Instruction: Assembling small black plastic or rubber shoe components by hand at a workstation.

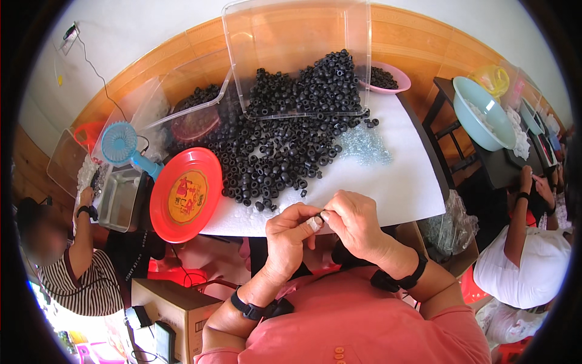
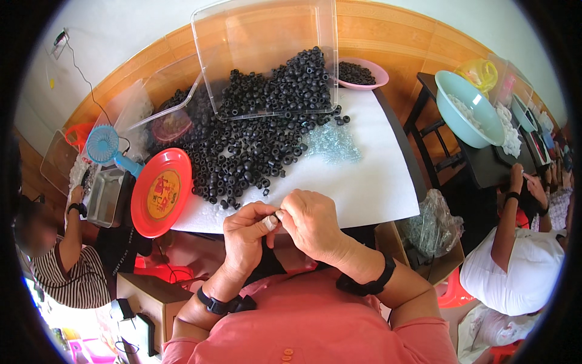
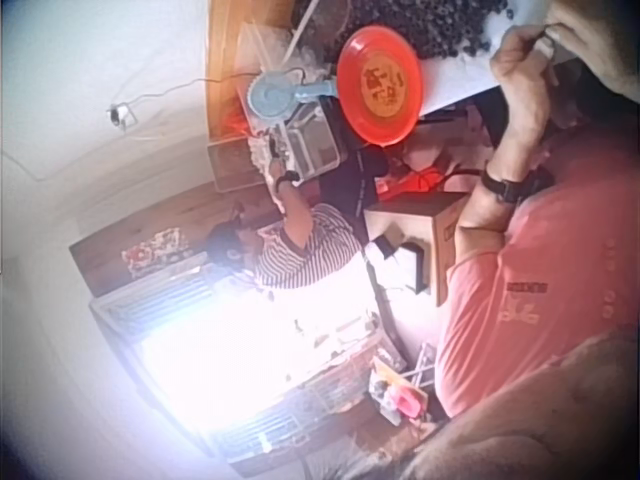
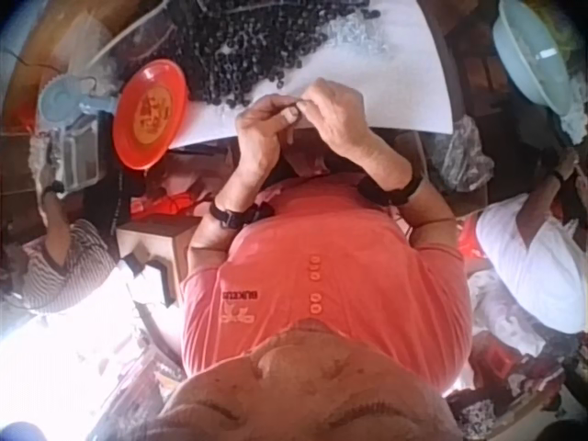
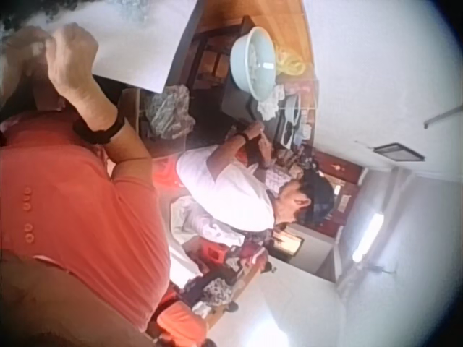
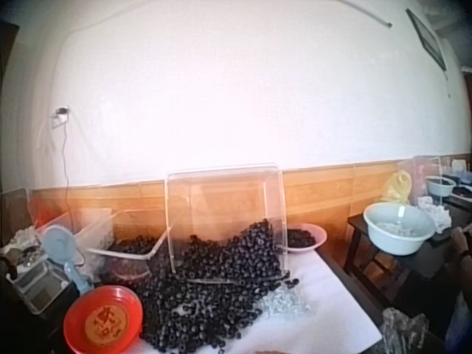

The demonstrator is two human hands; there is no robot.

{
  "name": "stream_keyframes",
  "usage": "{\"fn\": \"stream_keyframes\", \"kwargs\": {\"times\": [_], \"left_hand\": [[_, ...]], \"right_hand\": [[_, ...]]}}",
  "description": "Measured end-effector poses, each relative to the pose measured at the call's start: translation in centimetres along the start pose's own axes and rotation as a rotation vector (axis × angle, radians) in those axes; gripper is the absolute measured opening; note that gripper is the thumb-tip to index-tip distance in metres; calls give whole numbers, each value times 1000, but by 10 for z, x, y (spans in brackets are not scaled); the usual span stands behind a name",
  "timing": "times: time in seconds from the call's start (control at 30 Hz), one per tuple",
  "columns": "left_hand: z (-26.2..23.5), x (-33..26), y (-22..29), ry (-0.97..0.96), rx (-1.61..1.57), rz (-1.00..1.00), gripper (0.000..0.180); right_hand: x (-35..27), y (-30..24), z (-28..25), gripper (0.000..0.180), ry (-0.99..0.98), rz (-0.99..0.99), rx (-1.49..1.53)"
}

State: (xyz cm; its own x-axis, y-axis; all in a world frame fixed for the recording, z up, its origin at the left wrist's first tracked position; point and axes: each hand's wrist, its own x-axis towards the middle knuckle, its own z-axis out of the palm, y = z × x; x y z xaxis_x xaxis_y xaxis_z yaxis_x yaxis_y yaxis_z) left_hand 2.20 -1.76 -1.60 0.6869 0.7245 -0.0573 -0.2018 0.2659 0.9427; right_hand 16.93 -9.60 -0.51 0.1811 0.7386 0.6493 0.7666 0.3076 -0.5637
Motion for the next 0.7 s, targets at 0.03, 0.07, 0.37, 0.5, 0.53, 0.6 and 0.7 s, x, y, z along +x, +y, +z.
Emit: {"fn": "stream_keyframes", "kwargs": {"times": [0.03,0.07,0.37,0.5,0.53,0.6,0.7], "left_hand": [[0,0,-1,-5,-10,22,12],[1,0,0,-5,-10,20,12],[2,-2,-1,27,-15,5,11],[2,-2,-1,19,2,0,12],[2,-2,-1,22,12,6,12],[2,-2,-2,27,7,12,10],[3,-3,-3,32,3,21,8]], "right_hand": [[0,-1,1,11,-1,1,1],[0,-3,1,11,0,8,-19],[2,-4,-14,17,-109,-68,-116],[0,-1,-12,20,-117,-112,-166],[1,-2,-11,20,-118,-113,-165],[3,-4,-10,20,-111,-138,-211],[5,-6,-8,20,-119,-160,-254]]}}
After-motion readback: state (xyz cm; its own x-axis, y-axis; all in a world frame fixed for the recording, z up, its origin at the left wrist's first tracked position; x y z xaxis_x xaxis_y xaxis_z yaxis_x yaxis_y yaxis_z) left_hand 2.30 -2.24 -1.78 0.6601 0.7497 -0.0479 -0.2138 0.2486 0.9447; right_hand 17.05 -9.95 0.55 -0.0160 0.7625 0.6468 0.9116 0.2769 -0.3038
